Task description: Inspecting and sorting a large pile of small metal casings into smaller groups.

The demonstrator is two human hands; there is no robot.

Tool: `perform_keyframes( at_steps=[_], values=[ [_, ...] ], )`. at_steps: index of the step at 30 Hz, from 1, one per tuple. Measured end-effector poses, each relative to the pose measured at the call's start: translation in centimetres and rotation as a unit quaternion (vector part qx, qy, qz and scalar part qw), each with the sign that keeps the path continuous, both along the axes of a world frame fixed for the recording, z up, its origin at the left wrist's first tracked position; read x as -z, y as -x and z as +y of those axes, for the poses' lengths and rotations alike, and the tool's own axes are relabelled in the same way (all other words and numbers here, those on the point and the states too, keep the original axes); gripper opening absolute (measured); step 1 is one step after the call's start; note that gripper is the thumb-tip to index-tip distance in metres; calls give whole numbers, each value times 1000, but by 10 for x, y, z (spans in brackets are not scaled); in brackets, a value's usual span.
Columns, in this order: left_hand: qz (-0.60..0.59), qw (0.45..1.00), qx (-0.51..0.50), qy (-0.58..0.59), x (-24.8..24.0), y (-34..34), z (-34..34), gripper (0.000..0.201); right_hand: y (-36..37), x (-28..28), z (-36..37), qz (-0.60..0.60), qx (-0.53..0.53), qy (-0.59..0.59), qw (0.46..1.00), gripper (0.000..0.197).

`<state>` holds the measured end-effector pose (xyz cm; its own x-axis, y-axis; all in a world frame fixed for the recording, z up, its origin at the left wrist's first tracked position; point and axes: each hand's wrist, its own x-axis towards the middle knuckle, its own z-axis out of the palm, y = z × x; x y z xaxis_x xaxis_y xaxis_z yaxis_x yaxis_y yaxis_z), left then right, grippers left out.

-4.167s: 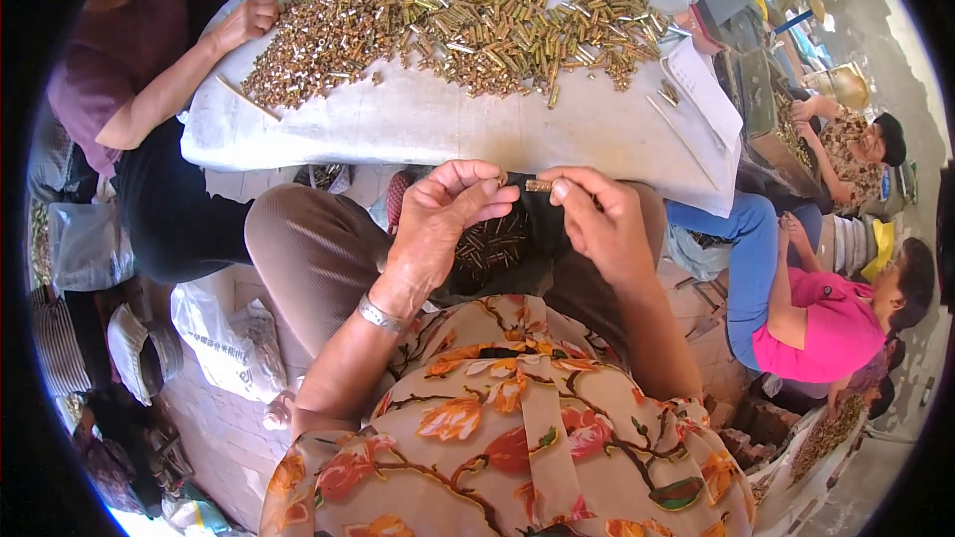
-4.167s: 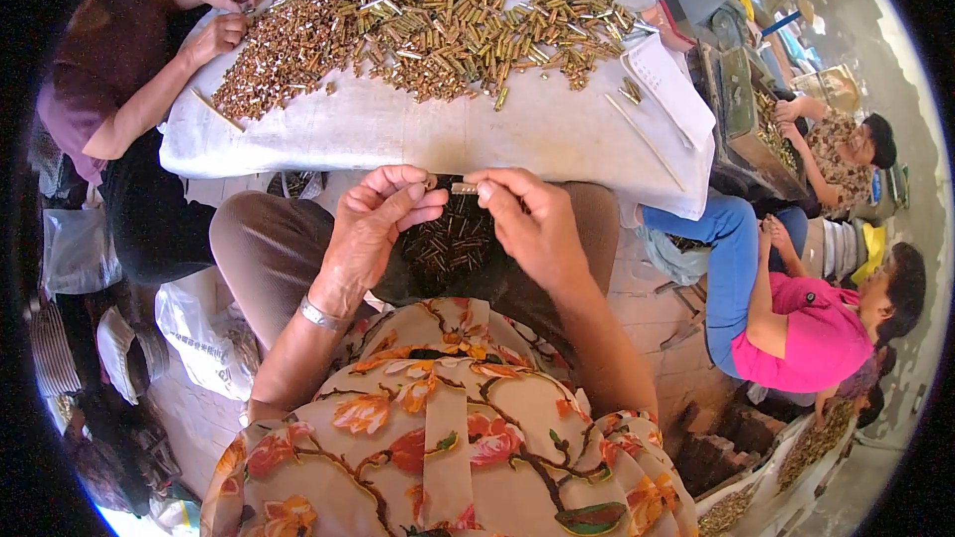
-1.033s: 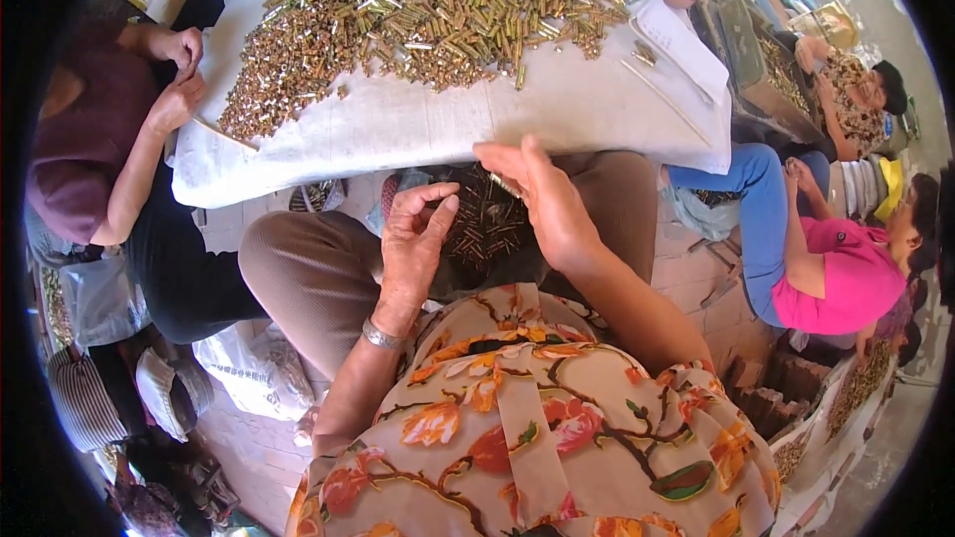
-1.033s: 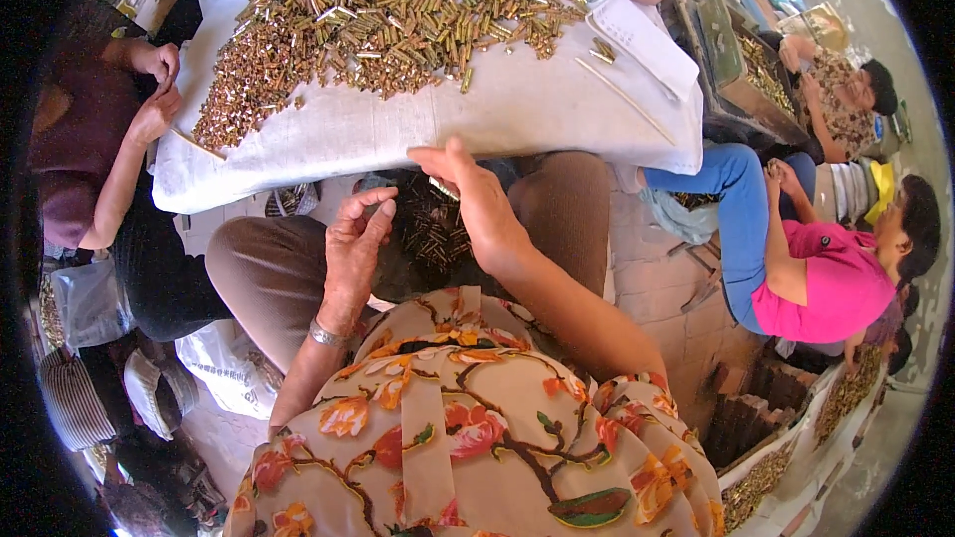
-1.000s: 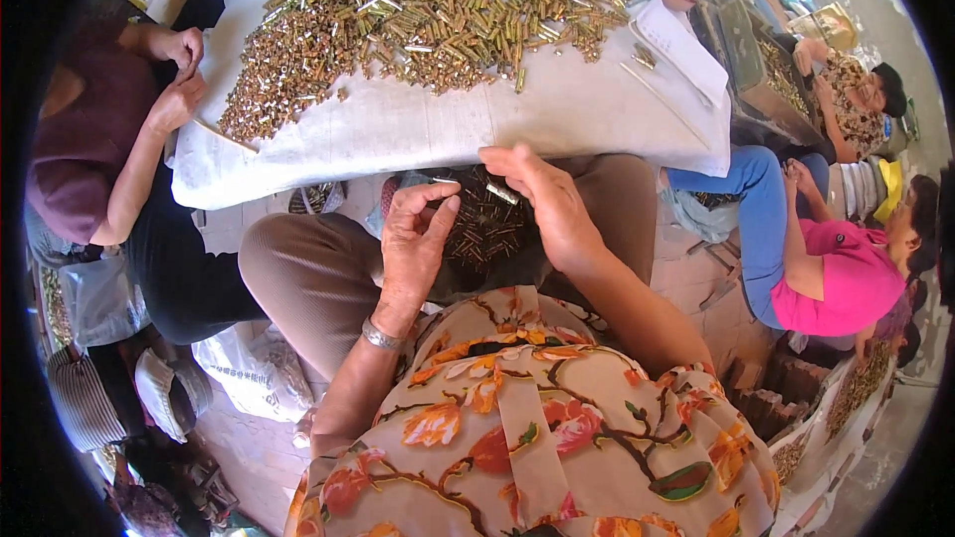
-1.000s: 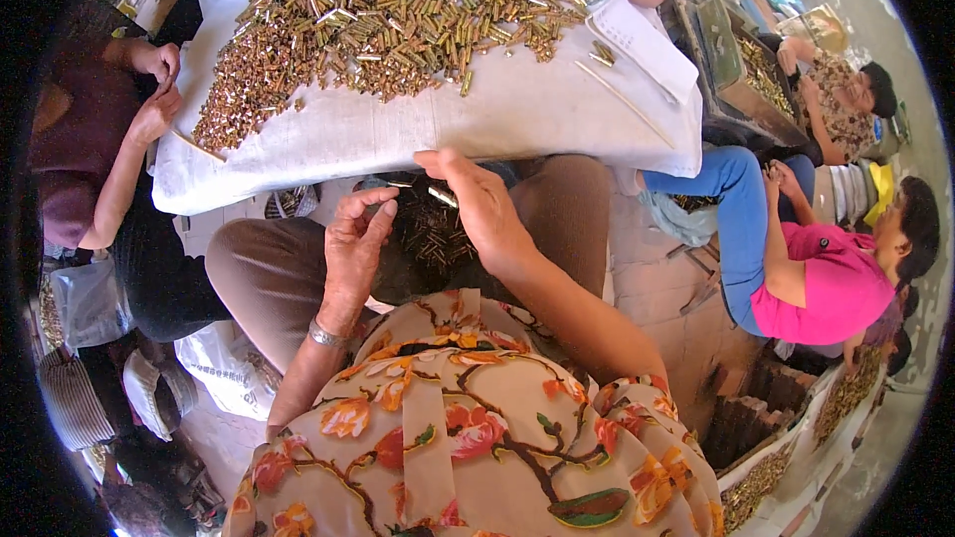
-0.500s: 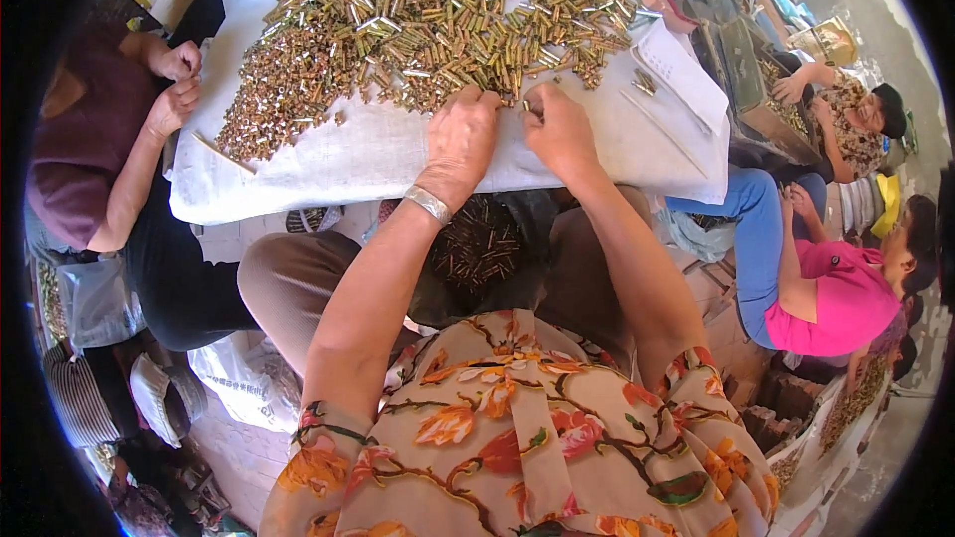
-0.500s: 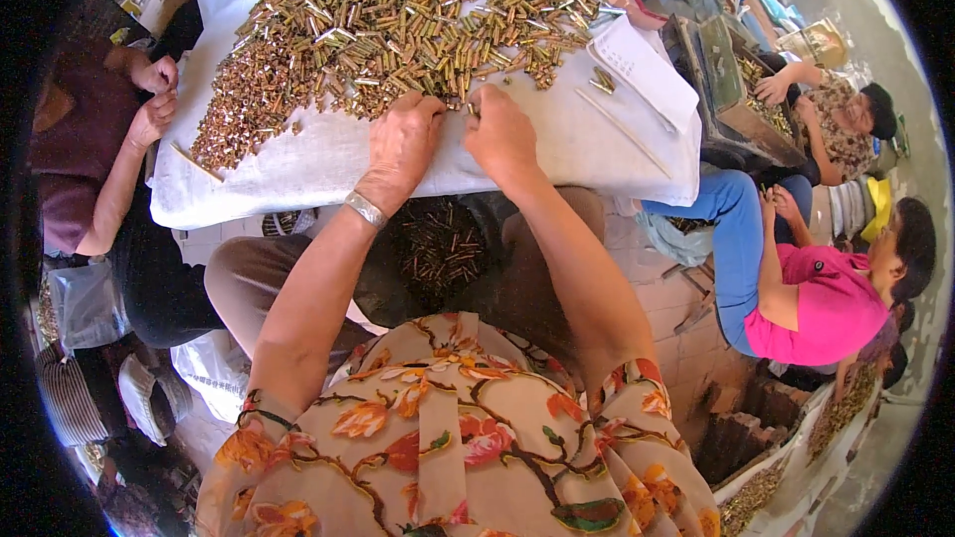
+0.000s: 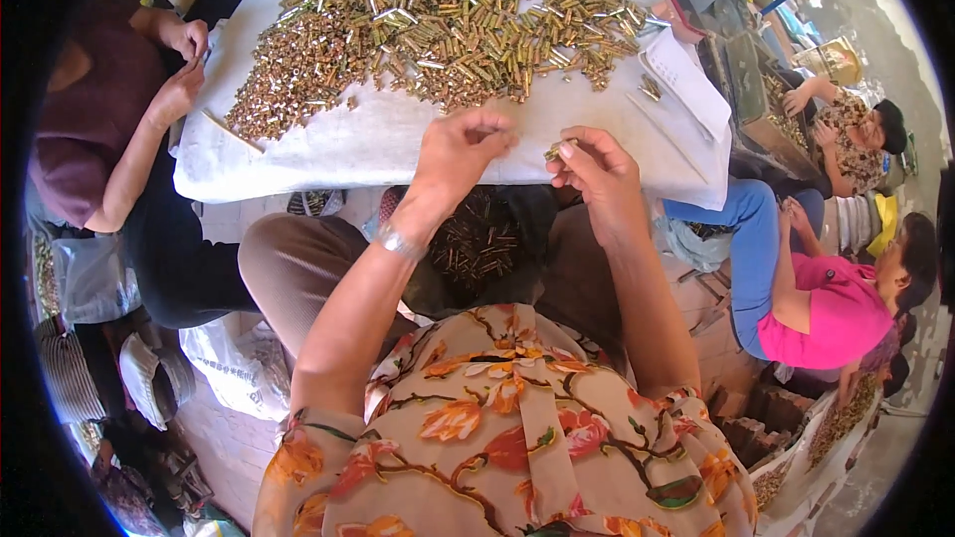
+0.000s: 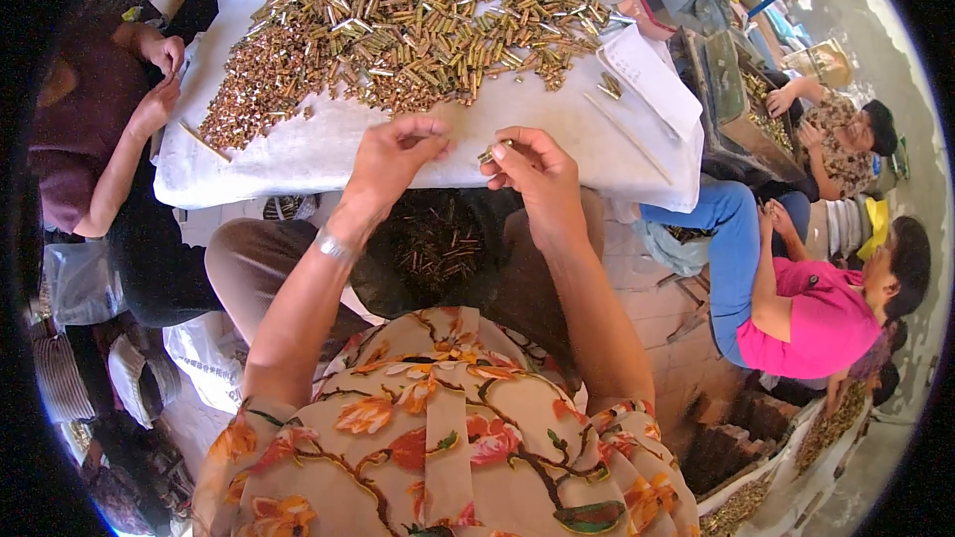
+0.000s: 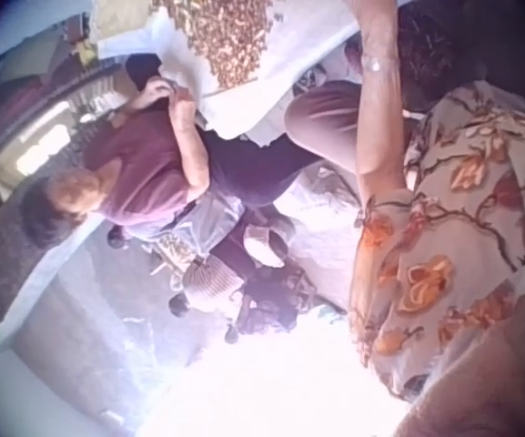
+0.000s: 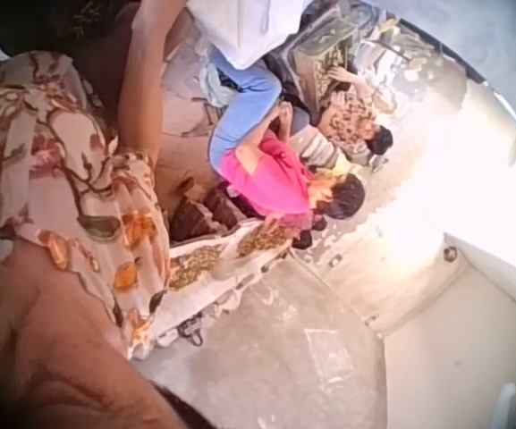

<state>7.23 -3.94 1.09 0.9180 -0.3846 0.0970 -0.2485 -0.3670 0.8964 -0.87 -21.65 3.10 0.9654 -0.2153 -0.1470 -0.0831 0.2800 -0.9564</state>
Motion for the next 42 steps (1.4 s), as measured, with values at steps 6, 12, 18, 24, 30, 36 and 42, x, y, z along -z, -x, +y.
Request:
perform_keyframes(
  at_steps=[6, 12, 18, 24, 30, 36, 42],
  values=[
    [346, 852, 7, 393, -7, 61, 37, 14, 27, -10, 32, -49, -35, 20, 998, 18],
    [353, 813, -44, 462, -16, 93, 48, 17, 46, -18, 54, -78, -52, 79, 992, 18],
    [314, 826, -46, 466, -22, 105, 53, 16, 59, -27, 65, -111, -51, 130, 984, 19],
    [284, 824, -58, 487, -24, 114, 49, 19, 62, -27, 71, -120, -54, 122, 984, 18],
    [190, 852, -66, 484, -20, 118, 45, 23, 66, -26, 73, -106, -61, 105, 987, 18],
    [179, 852, -79, 485, -23, 120, 44, 23, 67, -27, 76, -149, -58, 127, 979, 17],
    [114, 890, -65, 436, -25, 119, 45, 23, 65, -19, 76, -213, -33, 199, 956, 14]
  ],
)
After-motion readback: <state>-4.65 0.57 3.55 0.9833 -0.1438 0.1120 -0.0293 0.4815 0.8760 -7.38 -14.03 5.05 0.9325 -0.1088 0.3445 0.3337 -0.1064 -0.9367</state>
